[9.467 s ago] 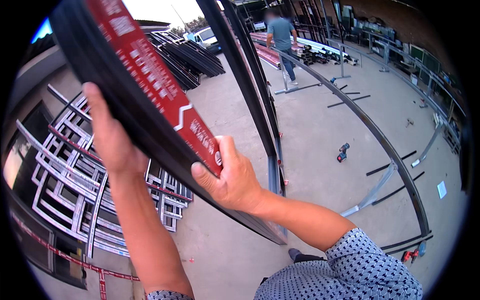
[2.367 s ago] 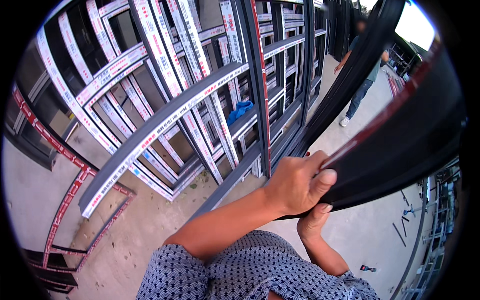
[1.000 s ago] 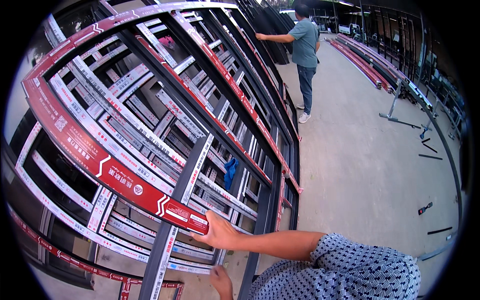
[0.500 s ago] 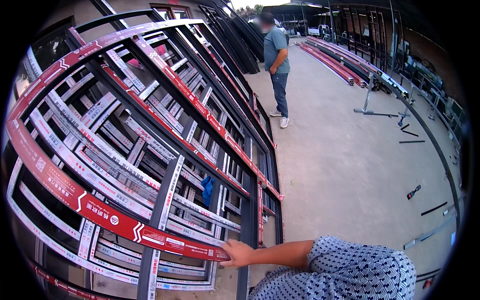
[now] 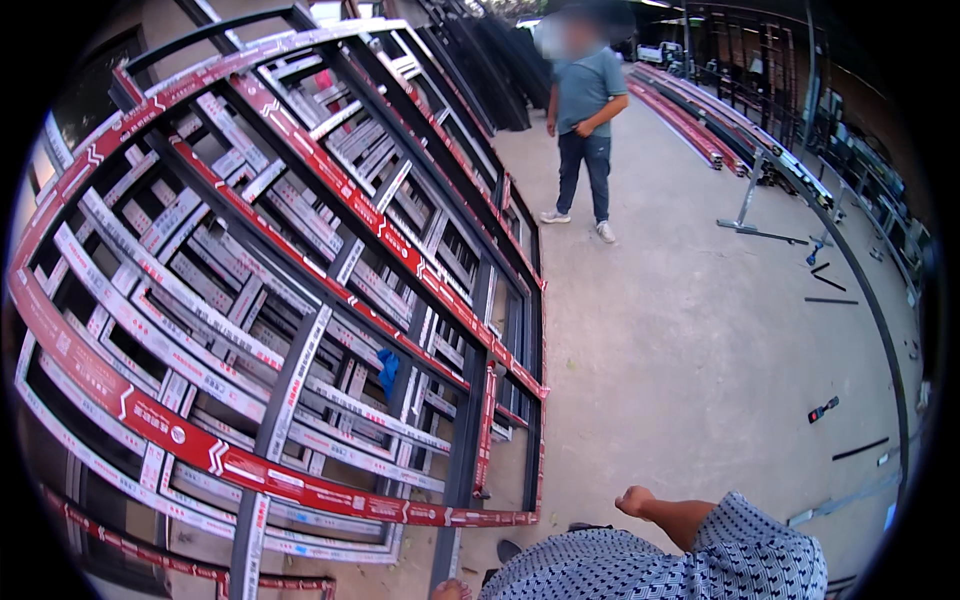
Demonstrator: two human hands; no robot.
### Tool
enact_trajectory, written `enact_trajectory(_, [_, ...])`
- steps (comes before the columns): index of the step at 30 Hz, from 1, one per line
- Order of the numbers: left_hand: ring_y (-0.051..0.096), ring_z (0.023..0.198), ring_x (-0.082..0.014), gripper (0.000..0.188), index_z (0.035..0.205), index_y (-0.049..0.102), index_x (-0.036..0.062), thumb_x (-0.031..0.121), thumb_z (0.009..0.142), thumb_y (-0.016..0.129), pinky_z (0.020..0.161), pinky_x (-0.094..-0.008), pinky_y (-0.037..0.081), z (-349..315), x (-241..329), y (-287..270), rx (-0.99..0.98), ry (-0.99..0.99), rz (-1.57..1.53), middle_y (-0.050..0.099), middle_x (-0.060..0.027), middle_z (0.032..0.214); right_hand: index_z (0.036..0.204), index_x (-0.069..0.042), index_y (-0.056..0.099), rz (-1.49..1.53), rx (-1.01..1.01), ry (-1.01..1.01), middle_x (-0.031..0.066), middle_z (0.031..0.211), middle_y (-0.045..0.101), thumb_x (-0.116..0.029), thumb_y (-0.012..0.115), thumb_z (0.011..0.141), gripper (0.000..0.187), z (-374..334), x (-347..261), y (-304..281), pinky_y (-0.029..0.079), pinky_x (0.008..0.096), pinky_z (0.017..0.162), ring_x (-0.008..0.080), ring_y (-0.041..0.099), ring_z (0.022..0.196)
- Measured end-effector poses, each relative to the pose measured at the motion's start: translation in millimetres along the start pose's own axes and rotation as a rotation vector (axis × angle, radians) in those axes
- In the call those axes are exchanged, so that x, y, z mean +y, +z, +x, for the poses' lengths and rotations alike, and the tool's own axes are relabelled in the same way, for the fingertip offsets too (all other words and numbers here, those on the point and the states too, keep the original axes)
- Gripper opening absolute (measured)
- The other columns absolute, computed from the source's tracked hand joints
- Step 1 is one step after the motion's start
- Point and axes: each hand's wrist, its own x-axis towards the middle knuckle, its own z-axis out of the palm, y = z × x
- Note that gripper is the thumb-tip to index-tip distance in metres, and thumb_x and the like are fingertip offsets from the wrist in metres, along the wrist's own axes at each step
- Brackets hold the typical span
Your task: The person uses a cordless drill to fasten screws into a large black window frame, assisted by a coworker who holds the frame steady. After securing the frame, the person lifts it with the coworker and places it vertically against a rack of other frames. The person then walks to a different area and picks up a roll of black rubber sealant.
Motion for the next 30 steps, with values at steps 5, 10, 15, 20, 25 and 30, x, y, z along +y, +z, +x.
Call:
enact_trajectory(5, [0.065,0.068,-0.0213,0.035,0.087,0.07,0.0018,0.033,0.097,0.058,0.064,-0.0392,0.054,-109,66,130,-0.06,-0.104,0.509,0.069,-0.0106,0.077,0.1,0.002,0.074,0.162,-0.034,0.056,0.0262,0.103,0.074,-0.044,0.067,0.086,0.048,12,56,-2,0.056,0.0467,0.091,0.0399,0.071,0.102])
enact_trajectory(10, [0.066,0.063,-0.0164,0.034,0.087,0.07,0.0,0.031,0.097,0.059,0.059,-0.0338,0.053,-117,-5,147,0.031,-0.191,0.303,0.069,-0.0076,0.074,0.093,-0.001,0.071,0.131,-0.196,-0.006,0.0231,0.093,0.075,-0.041,0.068,0.087,0.041,-11,19,-7,0.057,0.0443,0.085,0.0365,0.073,0.091])
enact_trajectory(15, [0.068,0.066,-0.0196,0.041,0.094,0.071,-0.0018,0.035,0.1,0.056,0.065,-0.036,0.054,-152,46,211,0.144,-0.015,0.301,0.071,-0.0119,0.077,0.09,0.002,0.07,0.044,-0.108,-0.278,0.0212,0.084,0.074,-0.035,0.068,0.089,0.037,62,47,3,0.058,0.0418,0.076,0.0322,0.074,0.079])
enact_trajectory(20, [0.073,0.08,-0.0313,0.042,0.099,0.071,-0.0021,0.037,0.098,0.056,0.077,-0.0418,0.056,-199,-23,178,0.341,-0.04,0.301,0.073,-0.0211,0.086,0.092,0.001,0.064,0.031,-0.2,-0.331,0.0086,0.073,0.066,-0.026,0.066,0.097,0.027,31,-39,-22,0.052,0.0307,0.051,0.0158,0.065,0.059])
enact_trajectory(25, [0.073,0.083,-0.0345,0.044,0.096,0.071,-0.0017,0.039,0.096,0.055,0.078,-0.0437,0.055,-253,-100,147,0.465,-0.246,0.174,0.073,-0.0223,0.086,0.093,0.003,0.065,-0.063,-0.226,-0.468,0.0111,0.07,0.068,-0.027,0.064,0.095,0.03,18,-68,-2,0.052,0.0339,0.052,0.0176,0.064,0.056])
enact_trajectory(30, [0.064,0.066,-0.0165,0.038,0.091,0.066,-0.0028,0.033,0.098,0.057,0.061,-0.0326,0.052,-349,-138,109,0.519,-0.284,-0.059,0.068,-0.0097,0.076,0.093,-0.001,0.063,-0.266,-0.305,-0.525,0.0068,0.072,0.064,-0.024,0.065,0.096,0.023,-41,-96,72,0.052,0.0298,0.05,0.015,0.064,0.058])
